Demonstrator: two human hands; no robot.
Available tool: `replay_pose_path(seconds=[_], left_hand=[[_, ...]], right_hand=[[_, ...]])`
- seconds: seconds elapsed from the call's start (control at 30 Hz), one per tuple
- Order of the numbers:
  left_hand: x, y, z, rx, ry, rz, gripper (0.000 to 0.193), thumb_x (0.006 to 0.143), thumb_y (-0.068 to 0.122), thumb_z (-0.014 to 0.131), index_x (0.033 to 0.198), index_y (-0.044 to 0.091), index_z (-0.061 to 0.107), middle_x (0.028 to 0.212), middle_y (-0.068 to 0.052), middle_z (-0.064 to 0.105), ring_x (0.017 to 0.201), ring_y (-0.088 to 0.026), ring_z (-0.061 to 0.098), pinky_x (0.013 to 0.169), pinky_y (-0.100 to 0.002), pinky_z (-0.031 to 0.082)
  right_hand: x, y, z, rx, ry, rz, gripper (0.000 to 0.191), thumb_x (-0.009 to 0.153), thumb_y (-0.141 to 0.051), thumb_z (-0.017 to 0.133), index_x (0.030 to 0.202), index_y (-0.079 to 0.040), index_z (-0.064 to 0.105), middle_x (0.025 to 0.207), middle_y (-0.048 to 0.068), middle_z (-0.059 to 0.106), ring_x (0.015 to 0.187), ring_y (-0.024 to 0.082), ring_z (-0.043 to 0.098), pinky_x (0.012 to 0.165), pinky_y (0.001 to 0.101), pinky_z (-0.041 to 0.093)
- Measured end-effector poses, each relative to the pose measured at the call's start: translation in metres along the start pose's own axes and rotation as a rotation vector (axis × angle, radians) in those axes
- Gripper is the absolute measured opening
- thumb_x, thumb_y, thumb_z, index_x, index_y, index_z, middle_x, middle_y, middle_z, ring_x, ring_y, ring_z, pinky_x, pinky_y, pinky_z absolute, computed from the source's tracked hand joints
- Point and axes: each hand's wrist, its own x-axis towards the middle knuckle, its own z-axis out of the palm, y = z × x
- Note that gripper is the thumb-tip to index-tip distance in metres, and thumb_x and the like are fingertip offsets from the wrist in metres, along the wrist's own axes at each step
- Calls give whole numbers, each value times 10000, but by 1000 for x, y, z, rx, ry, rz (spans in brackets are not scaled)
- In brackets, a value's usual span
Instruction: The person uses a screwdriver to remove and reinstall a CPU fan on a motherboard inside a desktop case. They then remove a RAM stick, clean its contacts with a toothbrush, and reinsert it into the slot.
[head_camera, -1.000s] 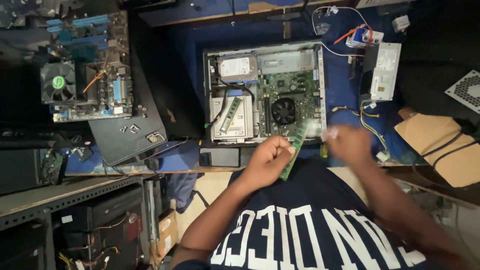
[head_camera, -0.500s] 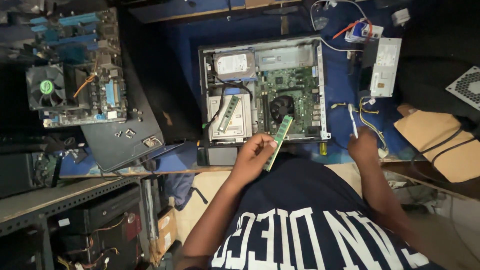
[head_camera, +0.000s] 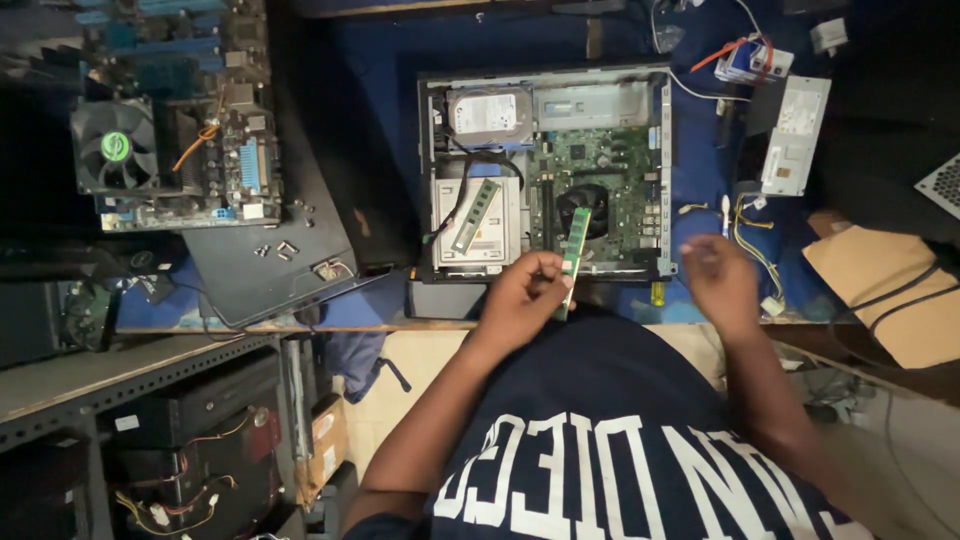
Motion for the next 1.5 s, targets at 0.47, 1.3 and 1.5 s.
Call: replay_pose_path(seconds=[0.47,1.3,1.5], left_hand=[[-11,33,-7,1041,-39,720,262,855,142,797,1102,104,717,1085,-65,669,890,-274,718,749,-387,570],[20,-67,-90,885,55,104,216,921,197,658,1112,112,713,1046,-134,740,970,-344,705,818,-442,559],[23,-67,-90,825,56,37,218,908,191,634,1093,96,698,1010,-143,733,940,-347,707,794,-454,560]], right_hand=[[-39,-58,47,678,-447,-81,143,1038,-72,621,1066,55,680,937,88,739,879,134,702,822,279,558],[51,-115,108,-128,-221,-225,467,799,-79,723,1251,12,648,744,124,750,625,204,722,581,351,553],[85,-140,116,-172,-380,-228,539,781,-60,755,1298,21,623,744,130,756,632,195,743,610,333,577]])
